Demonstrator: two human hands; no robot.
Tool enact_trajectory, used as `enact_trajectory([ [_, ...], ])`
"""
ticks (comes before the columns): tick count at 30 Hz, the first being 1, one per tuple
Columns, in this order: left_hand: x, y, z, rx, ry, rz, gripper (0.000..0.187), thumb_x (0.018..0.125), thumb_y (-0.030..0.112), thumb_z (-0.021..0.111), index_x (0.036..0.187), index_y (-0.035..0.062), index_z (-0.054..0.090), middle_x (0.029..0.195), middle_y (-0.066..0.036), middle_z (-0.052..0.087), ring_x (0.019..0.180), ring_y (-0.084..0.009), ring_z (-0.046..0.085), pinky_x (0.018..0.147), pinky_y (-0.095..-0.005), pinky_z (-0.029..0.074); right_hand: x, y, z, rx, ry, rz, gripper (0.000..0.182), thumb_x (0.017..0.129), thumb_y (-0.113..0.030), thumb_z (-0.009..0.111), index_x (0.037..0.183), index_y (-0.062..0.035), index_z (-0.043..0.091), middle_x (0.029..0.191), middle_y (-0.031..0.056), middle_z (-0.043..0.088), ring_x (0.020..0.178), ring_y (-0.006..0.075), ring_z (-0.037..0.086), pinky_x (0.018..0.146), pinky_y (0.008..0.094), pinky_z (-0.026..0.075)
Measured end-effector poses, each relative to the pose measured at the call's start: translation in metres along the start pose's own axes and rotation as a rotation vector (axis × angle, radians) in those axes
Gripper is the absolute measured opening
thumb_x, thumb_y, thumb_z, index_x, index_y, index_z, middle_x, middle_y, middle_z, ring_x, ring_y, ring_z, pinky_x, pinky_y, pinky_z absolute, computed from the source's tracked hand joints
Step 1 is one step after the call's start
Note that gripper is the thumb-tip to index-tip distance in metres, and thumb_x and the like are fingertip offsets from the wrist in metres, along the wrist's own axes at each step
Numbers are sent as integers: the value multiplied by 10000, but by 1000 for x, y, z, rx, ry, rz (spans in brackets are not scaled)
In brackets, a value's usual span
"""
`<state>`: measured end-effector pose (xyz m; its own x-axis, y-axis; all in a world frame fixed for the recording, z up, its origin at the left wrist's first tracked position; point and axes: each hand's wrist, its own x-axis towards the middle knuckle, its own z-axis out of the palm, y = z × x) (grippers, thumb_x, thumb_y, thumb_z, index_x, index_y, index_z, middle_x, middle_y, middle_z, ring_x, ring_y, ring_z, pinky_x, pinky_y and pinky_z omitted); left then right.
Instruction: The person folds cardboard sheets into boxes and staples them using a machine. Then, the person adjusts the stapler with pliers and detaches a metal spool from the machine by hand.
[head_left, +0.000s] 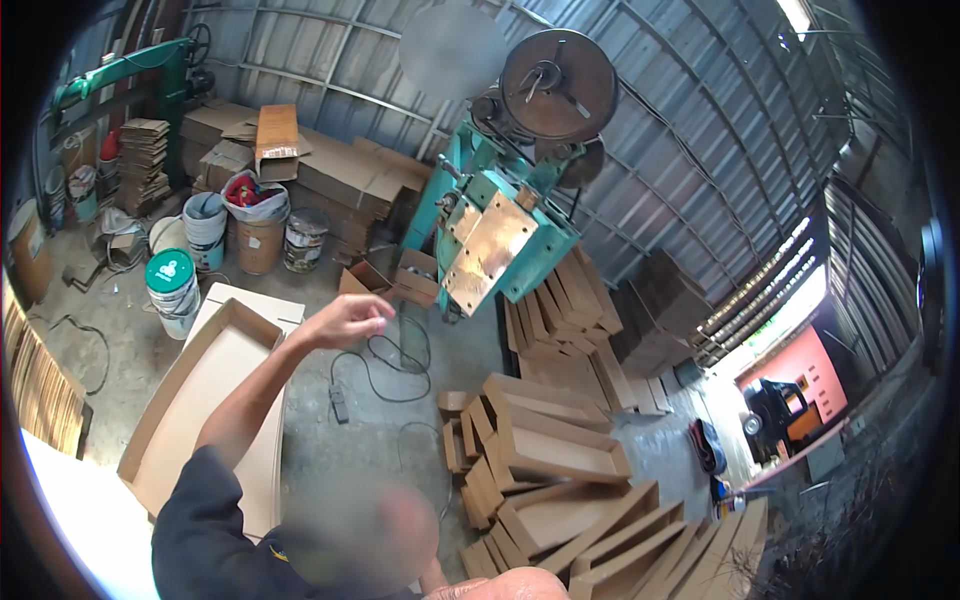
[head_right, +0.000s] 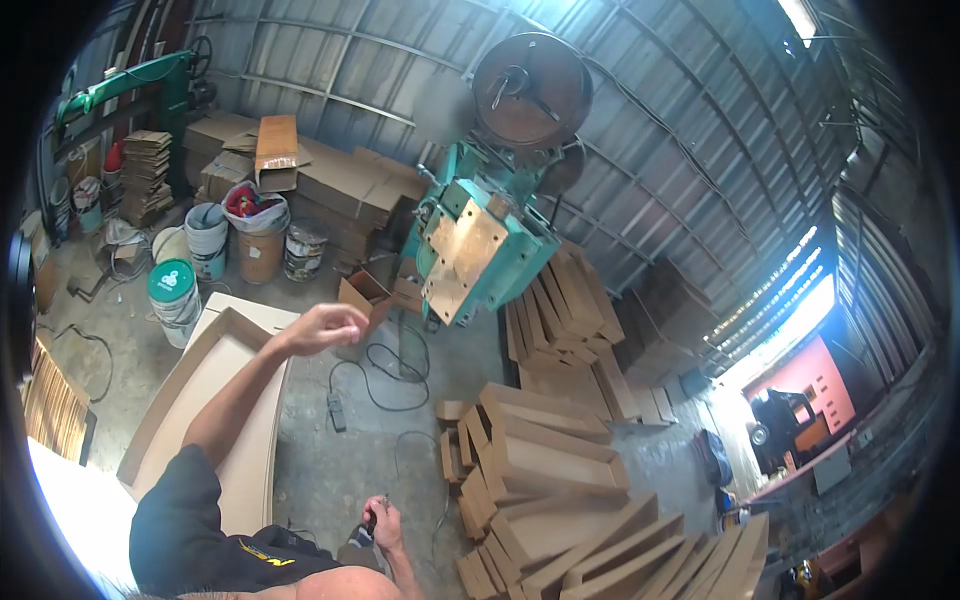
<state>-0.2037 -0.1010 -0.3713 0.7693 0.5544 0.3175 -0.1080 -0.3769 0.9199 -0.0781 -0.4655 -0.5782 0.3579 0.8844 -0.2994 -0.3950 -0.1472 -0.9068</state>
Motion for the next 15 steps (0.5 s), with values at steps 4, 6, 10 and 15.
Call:
enact_trajectory([
  [4, 93, 35, -36, 259, 139, 224, 243, 959, 173, 660, 1172, 55, 661, 873, 5, 680, 811, -68, 601, 716, -267, 511, 71, -23, -4, 13, -190, 171, 257, 1040, -241, 499, 913, -36, 589, 677, 26, 548, 600, 123, 534, 575, 281, 480],
  [6, 130, 58, -52, 419, 181, 260, 282, 914, 106, 660, 1194, 75, 652, 1036, -73, 661, 924, -139, 630, 743, -293, 533, 109, -36, -3, -148, -281, 94, 272, 1022, -279, 576, 989, -17, 640, 695, 6, 571, 593, 76, 513, 546, 247, 432],
  [10, 207, 65, -76, 788, 245, 394, 510, 835, 48, 632, 1334, 121, 556, 1363, -137, 517, 1285, -312, 505, 1082, -427, 437, 179, -103, 26, -372, -449, 11, 270, 998, -285, 631, 1074, -43, 722, 664, -58, 545, 586, 31, 471, 544, 202, 349],
  [15, 270, 70, -118, 1138, 80, 548, 593, 793, 89, 649, 1370, 161, 533, 1432, -121, 474, 1400, -331, 378, 1205, -511, 264, 292, -164, 91, -276, -701, -373, 300, 1024, -293, 593, 1072, -39, 746, 741, -25, 611, 661, 43, 490, 617, 240, 387],
])
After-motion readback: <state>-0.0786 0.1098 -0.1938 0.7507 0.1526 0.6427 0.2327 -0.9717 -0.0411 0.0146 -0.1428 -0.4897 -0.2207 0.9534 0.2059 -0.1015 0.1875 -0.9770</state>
